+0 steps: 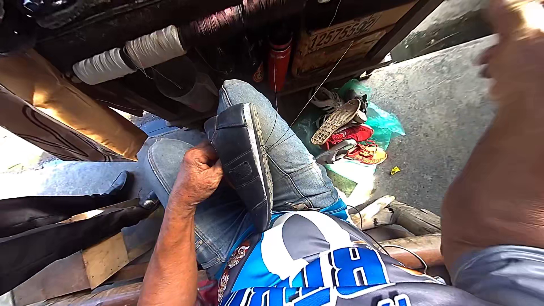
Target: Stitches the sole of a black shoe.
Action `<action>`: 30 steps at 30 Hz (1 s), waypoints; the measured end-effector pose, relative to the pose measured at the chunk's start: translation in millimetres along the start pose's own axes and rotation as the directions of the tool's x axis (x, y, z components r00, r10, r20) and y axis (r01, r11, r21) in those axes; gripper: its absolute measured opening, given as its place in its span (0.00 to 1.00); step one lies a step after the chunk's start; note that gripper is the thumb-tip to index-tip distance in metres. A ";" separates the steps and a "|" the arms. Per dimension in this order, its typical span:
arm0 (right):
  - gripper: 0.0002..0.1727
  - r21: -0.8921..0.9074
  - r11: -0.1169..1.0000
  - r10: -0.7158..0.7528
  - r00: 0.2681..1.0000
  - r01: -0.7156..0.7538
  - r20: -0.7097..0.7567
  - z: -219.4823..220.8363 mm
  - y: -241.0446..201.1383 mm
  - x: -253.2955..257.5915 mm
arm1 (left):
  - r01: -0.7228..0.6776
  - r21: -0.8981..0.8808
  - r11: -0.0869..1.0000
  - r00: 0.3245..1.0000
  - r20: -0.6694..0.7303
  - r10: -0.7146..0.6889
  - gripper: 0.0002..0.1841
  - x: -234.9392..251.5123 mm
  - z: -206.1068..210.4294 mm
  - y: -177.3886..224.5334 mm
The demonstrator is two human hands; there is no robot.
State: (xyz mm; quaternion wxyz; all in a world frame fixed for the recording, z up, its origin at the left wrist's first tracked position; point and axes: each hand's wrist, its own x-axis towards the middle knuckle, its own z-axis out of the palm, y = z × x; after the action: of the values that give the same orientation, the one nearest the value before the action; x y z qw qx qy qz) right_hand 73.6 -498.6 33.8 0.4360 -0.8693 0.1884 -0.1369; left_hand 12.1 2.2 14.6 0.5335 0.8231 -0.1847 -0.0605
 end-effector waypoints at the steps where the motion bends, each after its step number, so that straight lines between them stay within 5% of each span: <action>1: 0.23 0.007 0.997 -0.076 0.991 0.076 0.113 19.2 -25.6 -15.7 | 0.004 -0.003 1.000 1.000 -0.002 -0.004 0.06 1.5 0.6 1.5; 5: 0.38 0.425 0.879 -0.429 0.746 0.215 0.510 109.2 -115.4 -91.0 | 0.019 0.082 0.996 1.000 0.000 -0.019 0.06 7.0 6.2 12.2; 8: 0.38 0.384 0.869 -0.495 0.559 0.312 0.665 159.4 -143.0 -126.7 | -0.006 0.382 0.924 1.000 -0.019 0.014 0.06 5.7 4.1 15.8; 11: 0.35 0.330 0.859 -0.501 0.514 0.392 0.696 176.9 -142.1 -131.5 | 0.047 0.634 0.772 0.998 -0.069 -0.005 0.21 5.7 -28.4 6.3; 15: 0.34 0.283 0.879 -0.459 0.521 0.383 0.720 171.1 -146.7 -130.4 | 0.320 0.702 0.637 0.937 -0.335 -0.101 0.33 -0.1 -94.0 -24.4; 18: 0.33 0.303 0.884 -0.454 0.507 0.355 0.732 165.9 -148.0 -127.4 | 0.320 0.513 0.796 0.895 -0.441 -0.075 0.27 -5.5 -92.1 -25.5; 20: 0.31 0.360 0.880 -0.472 0.471 0.311 0.745 162.3 -148.6 -122.3 | 0.153 0.067 0.986 0.924 -0.363 -0.118 0.15 -1.7 -76.8 -8.6; 22: 0.28 0.411 0.872 -0.489 0.442 0.265 0.752 160.6 -147.3 -117.6 | -0.002 -0.433 0.901 0.974 -0.207 -0.097 0.20 7.2 -63.0 9.3; 24: 0.27 0.451 0.866 -0.498 0.433 0.215 0.751 161.7 -146.4 -114.8 | -0.041 -0.691 0.722 0.989 -0.129 -0.067 0.24 15.5 -52.2 22.7; 30: 0.24 0.527 0.826 -0.548 0.497 0.198 0.673 173.5 -144.2 -123.2 | 0.088 -0.723 0.685 0.920 -0.204 -0.334 0.27 42.6 -68.3 17.0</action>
State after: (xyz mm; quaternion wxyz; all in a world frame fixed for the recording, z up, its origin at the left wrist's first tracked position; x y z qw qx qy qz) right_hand 63.5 -241.8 40.4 0.5911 -0.7512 -0.2567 0.1428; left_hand 67.7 38.8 63.0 0.8172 0.5726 0.0388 -0.0536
